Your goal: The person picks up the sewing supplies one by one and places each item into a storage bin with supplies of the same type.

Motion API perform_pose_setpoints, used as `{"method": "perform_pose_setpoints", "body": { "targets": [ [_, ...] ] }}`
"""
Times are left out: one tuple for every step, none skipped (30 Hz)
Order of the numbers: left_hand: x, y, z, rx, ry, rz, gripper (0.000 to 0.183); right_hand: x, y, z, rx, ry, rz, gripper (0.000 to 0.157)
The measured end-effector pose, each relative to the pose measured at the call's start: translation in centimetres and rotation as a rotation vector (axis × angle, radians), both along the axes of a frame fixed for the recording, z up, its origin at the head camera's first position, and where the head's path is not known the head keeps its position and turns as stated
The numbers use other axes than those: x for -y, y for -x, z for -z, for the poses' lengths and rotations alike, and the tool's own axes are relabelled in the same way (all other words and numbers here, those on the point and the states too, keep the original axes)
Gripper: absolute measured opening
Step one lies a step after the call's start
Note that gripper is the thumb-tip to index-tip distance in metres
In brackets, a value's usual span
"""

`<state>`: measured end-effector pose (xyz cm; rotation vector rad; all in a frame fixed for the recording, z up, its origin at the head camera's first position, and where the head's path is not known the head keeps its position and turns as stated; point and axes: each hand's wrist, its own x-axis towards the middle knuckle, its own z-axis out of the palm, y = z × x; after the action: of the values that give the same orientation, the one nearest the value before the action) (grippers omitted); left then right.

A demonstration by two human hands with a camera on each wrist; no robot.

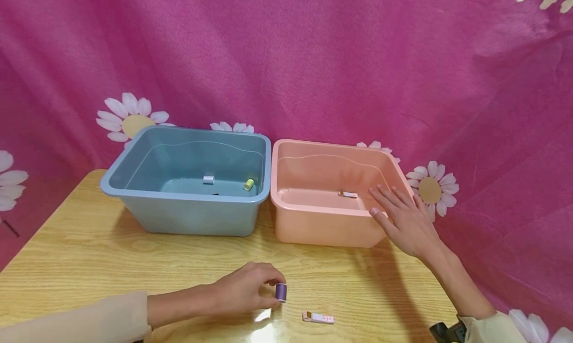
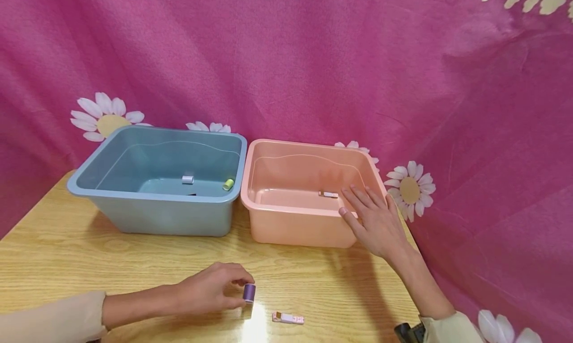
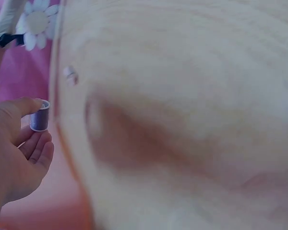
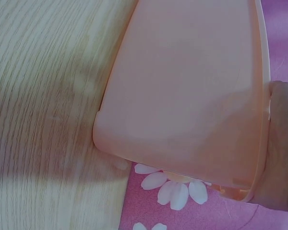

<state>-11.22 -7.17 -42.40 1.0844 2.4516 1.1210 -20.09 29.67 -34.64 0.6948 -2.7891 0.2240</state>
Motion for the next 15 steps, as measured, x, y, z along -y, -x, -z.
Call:
{"method": "perform_pose_setpoints", "body": {
  "targets": [
    [0.1, 0.2, -0.4, -0.018, -0.004, -0.009, 0.018, 0.0, 0.0, 0.0, -0.001, 0.001, 0.000, 0.054],
    [0.2, 0.3, -0.8, -0.040, -0.006, -0.018, 0.019, 0.0, 0.0, 0.0, -0.002, 0.002, 0.001, 0.054],
    [0.4, 0.4, -1.2, -0.063, -0.006, -0.026, 0.020, 0.0, 0.0, 0.0, -0.003, 0.004, 0.002, 0.054],
    [0.5, 0.6, -1.7, -0.090, -0.003, -0.033, 0.021, 0.0, 0.0, 0.0, -0.003, 0.005, 0.003, 0.054],
    [0.7, 0.7, -2.2, -0.117, -0.004, -0.040, 0.022, 0.0, 0.0, 0.1, -0.004, 0.003, 0.003, 0.054],
    [0.8, 0.9, -2.6, -0.149, -0.004, -0.045, 0.023, 0.0, 0.0, 0.1, -0.005, 0.002, 0.003, 0.054],
    [1.0, 1.0, -3.2, -0.182, -0.007, -0.046, 0.024, 0.0, 0.0, 0.1, -0.007, 0.001, 0.002, 0.054],
    [1.1, 1.2, -3.7, -0.213, -0.012, -0.047, 0.024, 0.0, 0.0, 0.1, -0.009, 0.001, 0.000, 0.054],
    [1.3, 1.4, -4.3, -0.238, -0.015, -0.050, 0.025, 0.0, 0.0, 0.2, -0.011, -0.001, -0.001, 0.053],
    [1.5, 1.7, -4.9, -0.270, -0.023, -0.050, 0.026, 0.1, 0.0, 0.1, -0.014, -0.002, -0.003, 0.053],
    [1.7, 1.9, -5.5, -0.298, -0.030, -0.051, 0.027, 0.0, 0.1, 0.2, -0.018, -0.005, -0.005, 0.053],
    [1.9, 2.2, -6.1, -0.327, -0.033, -0.054, 0.028, 0.0, 0.1, 0.2, -0.019, -0.005, -0.006, 0.053],
    [2.1, 2.4, -6.7, -0.352, -0.037, -0.058, 0.029, 0.0, 0.0, 0.2, -0.021, -0.004, -0.006, 0.053],
    [2.2, 2.6, -7.4, -0.375, -0.037, -0.064, 0.030, 0.0, 0.0, 0.2, -0.022, -0.003, -0.006, 0.053],
    [2.4, 2.9, -7.9, -0.406, -0.042, -0.066, 0.031, 0.1, 0.0, 0.2, -0.022, -0.003, -0.004, 0.053]
  ]
}}
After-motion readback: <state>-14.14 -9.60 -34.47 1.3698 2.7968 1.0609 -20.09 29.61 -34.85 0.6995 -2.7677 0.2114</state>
